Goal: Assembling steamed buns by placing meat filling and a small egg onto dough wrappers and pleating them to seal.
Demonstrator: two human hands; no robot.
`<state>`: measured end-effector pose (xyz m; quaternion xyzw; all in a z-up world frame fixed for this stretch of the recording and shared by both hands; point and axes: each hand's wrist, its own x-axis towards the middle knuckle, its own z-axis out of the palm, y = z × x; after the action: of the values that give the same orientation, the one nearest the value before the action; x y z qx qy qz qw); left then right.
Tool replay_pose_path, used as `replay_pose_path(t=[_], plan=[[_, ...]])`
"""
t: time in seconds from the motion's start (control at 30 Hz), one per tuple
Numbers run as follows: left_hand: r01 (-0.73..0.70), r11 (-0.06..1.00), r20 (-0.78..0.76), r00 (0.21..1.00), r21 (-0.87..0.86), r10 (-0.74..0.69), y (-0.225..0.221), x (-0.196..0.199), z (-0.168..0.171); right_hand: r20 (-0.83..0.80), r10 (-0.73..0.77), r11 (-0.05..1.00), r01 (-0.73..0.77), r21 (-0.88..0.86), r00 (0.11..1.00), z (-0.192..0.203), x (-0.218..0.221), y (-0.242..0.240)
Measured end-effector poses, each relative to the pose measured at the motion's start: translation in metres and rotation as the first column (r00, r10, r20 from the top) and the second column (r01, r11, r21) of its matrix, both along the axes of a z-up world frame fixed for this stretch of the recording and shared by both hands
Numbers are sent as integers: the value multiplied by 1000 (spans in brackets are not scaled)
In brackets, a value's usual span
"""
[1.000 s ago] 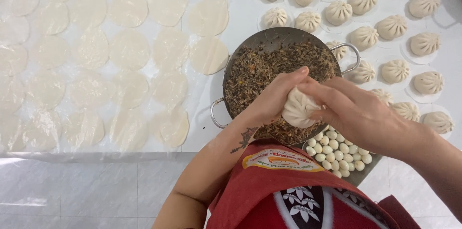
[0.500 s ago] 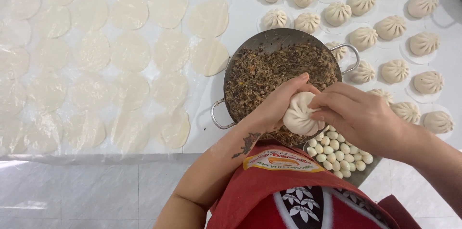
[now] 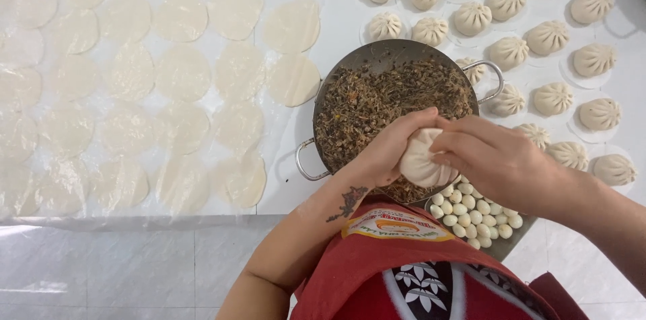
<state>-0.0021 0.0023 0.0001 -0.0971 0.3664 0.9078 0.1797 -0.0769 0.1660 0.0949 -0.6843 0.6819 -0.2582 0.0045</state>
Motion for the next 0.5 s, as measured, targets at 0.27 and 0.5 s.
replay_pose_path(t=[0.27,0.5], plan=[[47,998,66,997,40,-49,-11,5,19,139,10,997,-19,68,990,3,-6,1],[-224,968,-44,972,112,230,1,4,11,-37,-89,996,89,0,995,-25,-12,12]])
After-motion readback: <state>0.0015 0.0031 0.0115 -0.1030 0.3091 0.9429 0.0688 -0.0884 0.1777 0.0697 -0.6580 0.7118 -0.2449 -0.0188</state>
